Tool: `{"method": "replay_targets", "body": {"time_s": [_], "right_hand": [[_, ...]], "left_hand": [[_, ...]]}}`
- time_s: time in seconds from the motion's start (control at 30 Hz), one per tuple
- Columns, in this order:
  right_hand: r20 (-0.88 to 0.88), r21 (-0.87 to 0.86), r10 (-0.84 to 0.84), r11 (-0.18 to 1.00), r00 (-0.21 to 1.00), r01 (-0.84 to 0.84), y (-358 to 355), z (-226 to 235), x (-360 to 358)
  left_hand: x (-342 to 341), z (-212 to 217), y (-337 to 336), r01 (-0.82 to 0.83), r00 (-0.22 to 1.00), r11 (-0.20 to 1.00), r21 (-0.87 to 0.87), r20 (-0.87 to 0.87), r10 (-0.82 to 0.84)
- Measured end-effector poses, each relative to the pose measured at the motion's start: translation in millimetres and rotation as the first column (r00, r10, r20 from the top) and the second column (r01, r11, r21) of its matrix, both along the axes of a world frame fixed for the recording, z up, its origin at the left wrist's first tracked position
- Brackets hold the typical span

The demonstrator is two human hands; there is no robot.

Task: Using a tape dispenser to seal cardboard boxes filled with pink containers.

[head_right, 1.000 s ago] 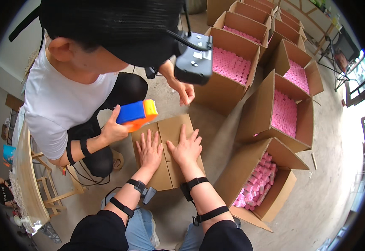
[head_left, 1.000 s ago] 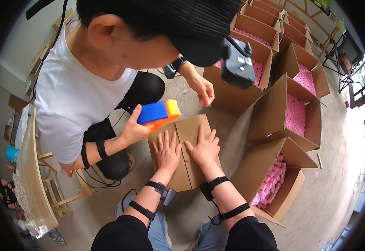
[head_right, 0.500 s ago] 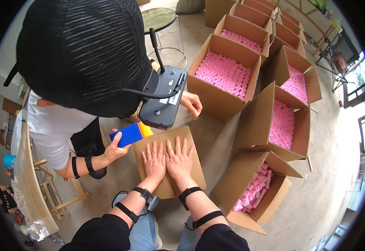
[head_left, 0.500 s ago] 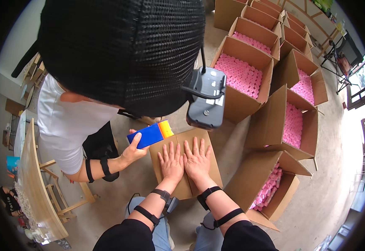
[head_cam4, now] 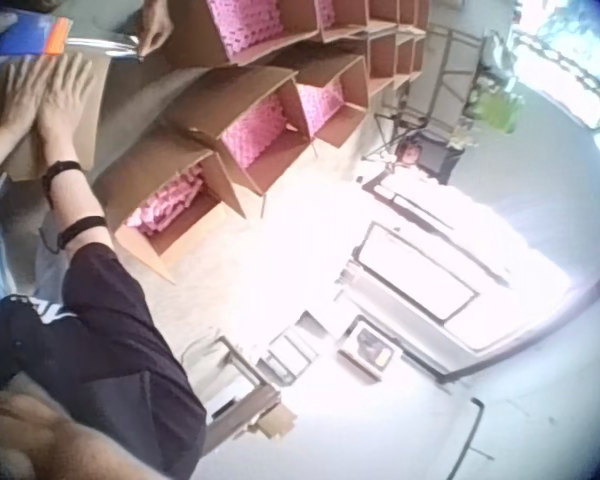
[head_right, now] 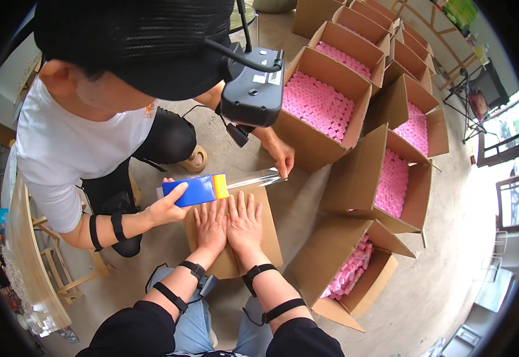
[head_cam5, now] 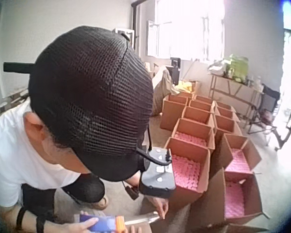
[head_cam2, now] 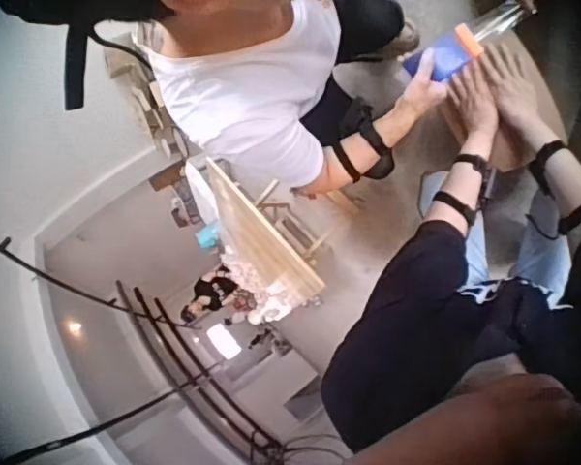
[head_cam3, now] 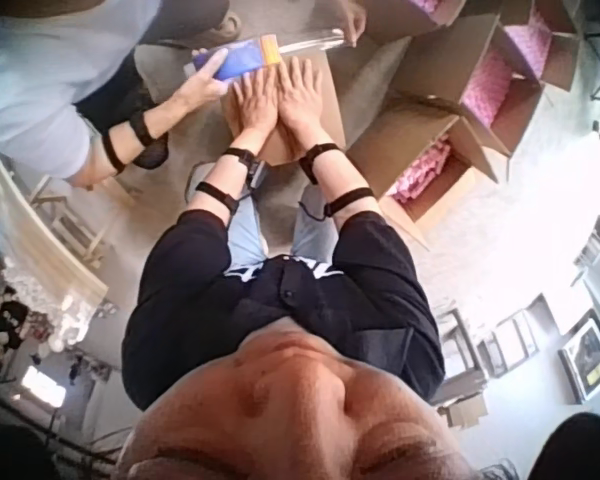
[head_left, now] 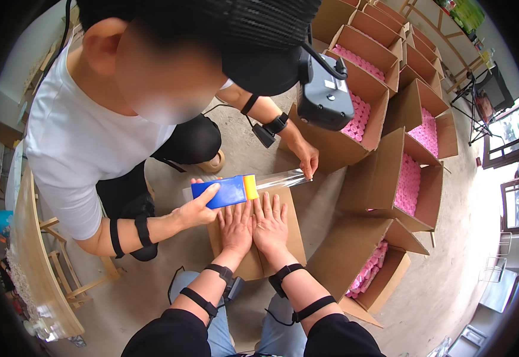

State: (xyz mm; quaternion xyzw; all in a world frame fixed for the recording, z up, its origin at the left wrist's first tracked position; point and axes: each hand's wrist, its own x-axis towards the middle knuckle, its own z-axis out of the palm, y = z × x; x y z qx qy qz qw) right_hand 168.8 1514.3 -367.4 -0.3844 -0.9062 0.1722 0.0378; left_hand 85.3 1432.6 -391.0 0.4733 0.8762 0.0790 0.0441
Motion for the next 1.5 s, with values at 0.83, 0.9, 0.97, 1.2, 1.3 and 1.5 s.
{"method": "replay_targets", "body": {"time_s": [0.83, 0.9, 0.97, 1.2, 1.3, 1.5], "right_hand": [[-0.075, -0.019, -0.023, 1.0, 0.997, 0.022, 4.2, 6.6, 5.4], [-0.096, -0.011, -0.024, 1.0, 0.995, 0.023, 5.8, -4.3, 9.3], [-0.484, -0.086, -0.212, 0.977, 0.849, 0.195, 22.8, -38.2, 13.0], [-0.54, -0.246, -0.64, 0.74, 0.546, 0.626, 64.5, -18.1, 3.9], [-0.461, -0.351, -0.695, 0.714, 0.552, 0.606, 87.6, -28.5, 2.8], [-0.327, -0.848, -0.937, 0.348, 0.123, 0.4, 103.4, -39.2, 0.6]], "left_hand": [[4.1, 9.3, 3.3, -0.01, 0.992, 0.996, -0.084, 0.125, 0.021], [5.0, 11.5, 4.7, -0.006, 0.996, 0.997, -0.076, 0.09, 0.013], [9.9, 9.2, 2.7, 0.014, 0.997, 0.997, -0.071, 0.083, -0.008], [9.1, 6.9, 2.7, 0.025, 0.999, 0.998, -0.058, 0.049, -0.023], [8.0, 12.2, 4.8, 0.041, 0.999, 0.999, -0.024, 0.031, -0.04], [4.6, 10.1, 3.0, 0.044, 0.999, 0.999, -0.01, 0.005, -0.044]]}}
